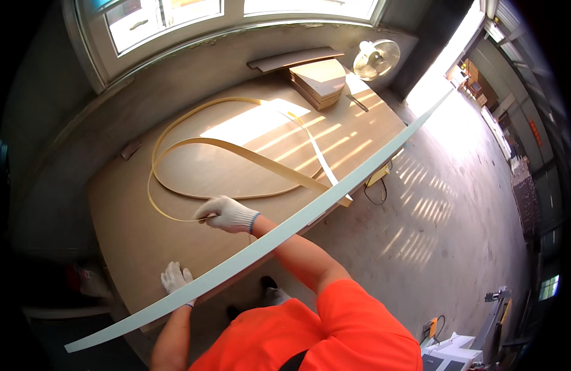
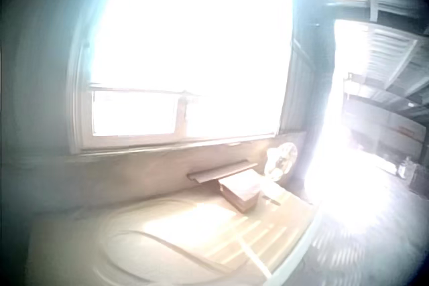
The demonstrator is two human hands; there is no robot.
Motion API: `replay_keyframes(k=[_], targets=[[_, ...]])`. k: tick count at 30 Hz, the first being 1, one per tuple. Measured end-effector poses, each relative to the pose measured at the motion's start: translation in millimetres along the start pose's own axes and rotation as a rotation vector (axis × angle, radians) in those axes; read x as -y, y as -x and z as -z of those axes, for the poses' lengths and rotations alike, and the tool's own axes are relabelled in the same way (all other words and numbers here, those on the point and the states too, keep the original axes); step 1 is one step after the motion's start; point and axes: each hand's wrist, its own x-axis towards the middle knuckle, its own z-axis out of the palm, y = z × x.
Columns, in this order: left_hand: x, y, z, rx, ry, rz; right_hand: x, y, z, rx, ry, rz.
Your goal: The person applies a thin strip of edge banding to the edge of a large, curved furniture panel. They use a heat gun to warm the adhesive on the banding and the panel edge, then press the strip into place with their gloved hands, smoothing it along the curve.
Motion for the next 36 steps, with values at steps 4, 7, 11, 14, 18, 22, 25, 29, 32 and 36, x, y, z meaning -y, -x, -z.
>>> replay_keyframes(k=[4, 7, 11, 14, 18, 22, 25, 29, 32, 36], targets=[[3.7, 6.2, -4.6, -0.015, -0.002, -0.028, -79.9, 78.3, -1.5, -0.759, -0.165, -0.489], [8.3, 3.5, -11.5, -0.019, -0.014, -0.018, -78.8, 122.9, 14.2, -0.526, 0.496, -0.662], [6.5, 3.5, -11.3, -0.033, -0.044, -0.027, -73.0, 148.5, 63.7, -0.314, 0.587, -0.518], [3.3, 0.7, -10.0, -0.051, -0.03, -0.036, -91.0, 154.1, 106.9, -1.032, -0.226, -0.475], [3.8, -0.9, -5.9, -0.033, -0.032, -0.011, -74.8, 175.7, 121.4, -0.954, 0.387, -0.556], [-1.9, 0.7, -4.8, -0.051, -0.035, -0.006, -82.0, 221.7, 155.0, -1.07, 0.474, -0.811], [1.2, 2.2, -4.1, -0.055, -0.04, 0.003, -65.1, 225.1, 180.6, -0.661, 0.867, -1.219], [-4.0, 0.1, -3.0, -0.052, -0.035, 0.006, -104.3, 277.5, 246.6, -0.133, 1.139, -1.435], [-3.2, 0.3, -1.2, -0.036, -0.031, 0.024, -81.3, 223.1, 269.8, 0.031, 1.368, -1.386], [0.0, -3.9, -4.9, -0.037, -0.023, 0.005, -93.1, 153.0, 299.0, -0.157, 1.668, -0.685]])
